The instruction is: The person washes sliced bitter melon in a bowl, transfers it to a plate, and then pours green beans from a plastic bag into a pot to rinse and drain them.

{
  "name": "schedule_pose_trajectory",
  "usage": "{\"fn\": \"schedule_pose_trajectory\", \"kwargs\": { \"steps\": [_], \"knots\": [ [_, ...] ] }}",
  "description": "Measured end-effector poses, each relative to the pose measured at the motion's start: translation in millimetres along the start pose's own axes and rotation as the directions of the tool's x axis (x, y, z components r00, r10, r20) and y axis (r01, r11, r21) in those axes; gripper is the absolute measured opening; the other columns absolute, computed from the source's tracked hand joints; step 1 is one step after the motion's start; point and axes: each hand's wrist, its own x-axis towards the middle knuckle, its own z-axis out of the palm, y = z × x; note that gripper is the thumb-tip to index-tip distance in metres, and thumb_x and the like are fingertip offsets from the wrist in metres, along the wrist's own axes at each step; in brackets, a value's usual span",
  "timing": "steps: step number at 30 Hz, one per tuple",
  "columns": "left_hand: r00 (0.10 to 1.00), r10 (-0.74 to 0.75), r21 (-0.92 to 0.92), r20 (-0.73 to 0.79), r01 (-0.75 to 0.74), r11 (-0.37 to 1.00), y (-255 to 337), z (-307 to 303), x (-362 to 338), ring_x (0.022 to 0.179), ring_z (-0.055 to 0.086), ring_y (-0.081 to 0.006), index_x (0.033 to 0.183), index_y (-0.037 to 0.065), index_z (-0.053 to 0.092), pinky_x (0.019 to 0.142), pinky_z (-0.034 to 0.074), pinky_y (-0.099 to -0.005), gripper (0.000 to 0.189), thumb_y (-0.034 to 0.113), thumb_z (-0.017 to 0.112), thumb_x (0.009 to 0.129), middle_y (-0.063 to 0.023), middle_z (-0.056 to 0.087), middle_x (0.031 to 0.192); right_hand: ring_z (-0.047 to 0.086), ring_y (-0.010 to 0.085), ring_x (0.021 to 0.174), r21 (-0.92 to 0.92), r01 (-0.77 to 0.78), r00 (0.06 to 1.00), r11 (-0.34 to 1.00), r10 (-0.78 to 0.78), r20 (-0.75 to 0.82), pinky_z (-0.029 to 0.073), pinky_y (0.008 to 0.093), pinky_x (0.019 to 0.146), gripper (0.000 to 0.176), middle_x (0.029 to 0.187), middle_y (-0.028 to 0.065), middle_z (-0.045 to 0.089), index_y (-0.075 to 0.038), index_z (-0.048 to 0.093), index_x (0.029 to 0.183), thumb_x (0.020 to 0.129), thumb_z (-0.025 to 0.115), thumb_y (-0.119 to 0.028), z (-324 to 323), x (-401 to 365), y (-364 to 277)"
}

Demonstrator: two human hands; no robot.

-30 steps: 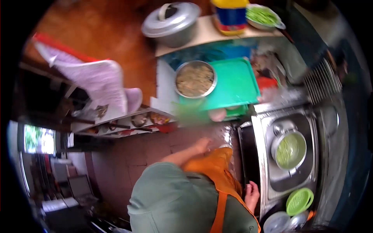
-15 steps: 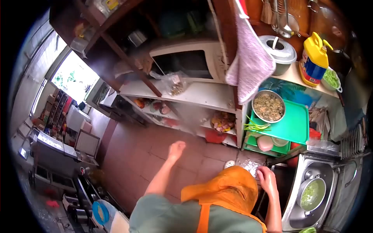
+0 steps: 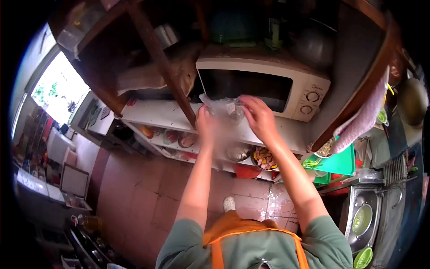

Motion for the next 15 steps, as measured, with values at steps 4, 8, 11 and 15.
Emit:
{"fn": "schedule_pose_trajectory", "kwargs": {
  "steps": [4,8,11,15],
  "knots": [
    [0.915,-0.101,0.020,0.390,0.101,0.995,3.6,2.3,33.3,0.060,0.059,-0.0164,0.100,0.000,0.064,0.063,0.047,-0.0299,0.016,0.007,0.056,0.088,-0.0077,0.062,0.082,0.059,0.0372,0.094,-0.364,-0.121,0.951,0.923,0.212,0.223,0.049,0.0415,0.081,0.024,0.101,0.0191,0.063,-0.003,0.065,0.102,0.080,0.064,-0.011,71.0,-0.2,49.3],
    [0.788,0.004,0.086,0.616,-0.073,0.994,31.7,-23.4,42.5,0.069,0.060,-0.0148,0.088,-0.003,0.067,0.065,0.047,-0.0272,0.010,0.002,0.064,0.080,-0.0086,0.063,0.079,0.058,0.0340,0.086,-0.180,-0.384,0.898,0.906,0.412,0.158,0.048,0.0421,0.073,0.012,0.084,0.0156,0.063,-0.002,0.067,0.088,0.078,0.067,-0.008,24.9,-46.6,57.0],
    [0.811,-0.042,-0.336,0.583,0.287,0.897,22.8,-1.2,17.2,0.072,0.057,-0.0104,0.085,-0.005,0.064,0.067,0.045,-0.0229,0.006,-0.003,0.062,0.080,-0.0049,0.060,0.083,0.058,0.0324,0.085,-0.246,-0.491,0.835,0.836,0.532,0.142,0.047,0.0392,0.077,0.013,0.082,0.0137,0.064,-0.001,0.068,0.088,0.079,0.069,-0.011,-10.4,-71.5,34.3],
    [0.735,0.209,-0.451,0.645,0.146,0.880,29.8,9.1,11.7,0.085,0.056,-0.0124,0.087,-0.003,0.061,0.071,0.045,-0.0225,0.021,-0.016,0.053,0.072,-0.0043,0.056,0.092,0.059,0.0305,0.096,-0.064,-0.531,0.840,0.845,0.534,0.090,0.045,0.0386,0.088,0.021,0.099,0.0133,0.066,-0.005,0.069,0.098,0.082,0.068,-0.018,-30.3,-71.6,15.4]
  ]
}}
